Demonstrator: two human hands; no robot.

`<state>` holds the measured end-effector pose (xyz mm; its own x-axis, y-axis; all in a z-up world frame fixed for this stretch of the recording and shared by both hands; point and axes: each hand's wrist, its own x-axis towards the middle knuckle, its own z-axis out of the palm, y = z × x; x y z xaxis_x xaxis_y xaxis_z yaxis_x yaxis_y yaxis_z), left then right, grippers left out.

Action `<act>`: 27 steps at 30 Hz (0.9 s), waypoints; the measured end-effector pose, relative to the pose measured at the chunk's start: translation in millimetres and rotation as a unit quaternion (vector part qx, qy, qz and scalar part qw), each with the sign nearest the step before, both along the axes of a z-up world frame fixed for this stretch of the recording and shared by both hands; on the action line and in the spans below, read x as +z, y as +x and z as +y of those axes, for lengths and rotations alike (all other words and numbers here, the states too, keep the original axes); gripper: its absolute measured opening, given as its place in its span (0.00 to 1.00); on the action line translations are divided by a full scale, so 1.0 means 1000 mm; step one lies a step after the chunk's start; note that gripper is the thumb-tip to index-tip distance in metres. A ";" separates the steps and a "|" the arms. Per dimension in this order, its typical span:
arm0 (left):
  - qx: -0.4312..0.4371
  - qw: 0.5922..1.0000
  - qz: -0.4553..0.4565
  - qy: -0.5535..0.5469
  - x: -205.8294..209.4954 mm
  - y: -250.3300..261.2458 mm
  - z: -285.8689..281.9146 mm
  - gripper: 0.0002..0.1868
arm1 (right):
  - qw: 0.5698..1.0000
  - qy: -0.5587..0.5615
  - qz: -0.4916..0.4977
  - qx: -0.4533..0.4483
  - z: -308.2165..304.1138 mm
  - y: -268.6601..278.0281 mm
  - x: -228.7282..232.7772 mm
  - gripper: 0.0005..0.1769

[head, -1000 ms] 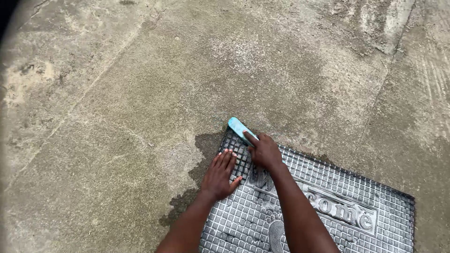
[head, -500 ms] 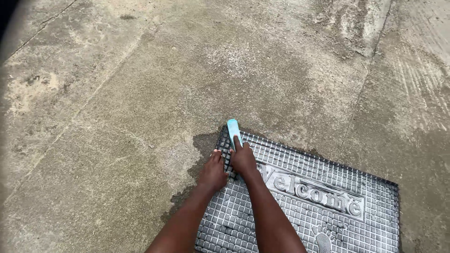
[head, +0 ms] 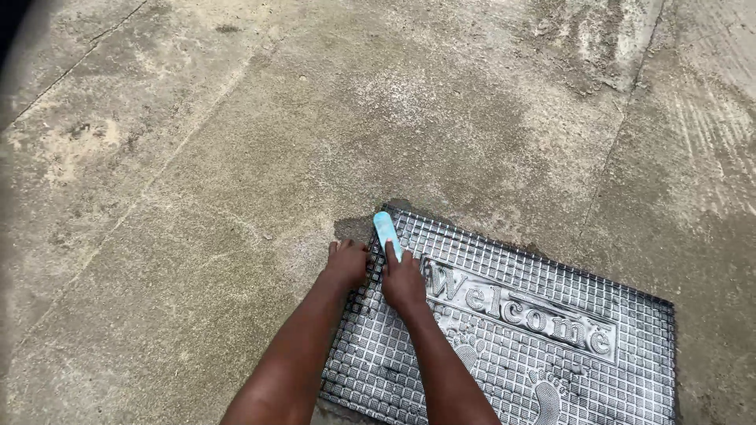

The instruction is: Scrubbing a rubber door mat with a brush and soapy water.

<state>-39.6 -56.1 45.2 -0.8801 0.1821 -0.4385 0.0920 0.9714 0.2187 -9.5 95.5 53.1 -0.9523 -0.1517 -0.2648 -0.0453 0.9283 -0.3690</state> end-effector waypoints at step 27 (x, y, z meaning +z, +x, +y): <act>0.168 0.983 0.043 0.054 0.050 0.018 0.014 0.14 | 0.999 0.009 0.008 0.038 -0.009 -0.040 0.018 0.31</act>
<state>-21.3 -41.8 95.6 -0.9316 -0.0848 -0.3534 -0.2081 0.9217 0.3274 -49.0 86.2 71.3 -0.9425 -0.2183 -0.2530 -0.1208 0.9285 -0.3511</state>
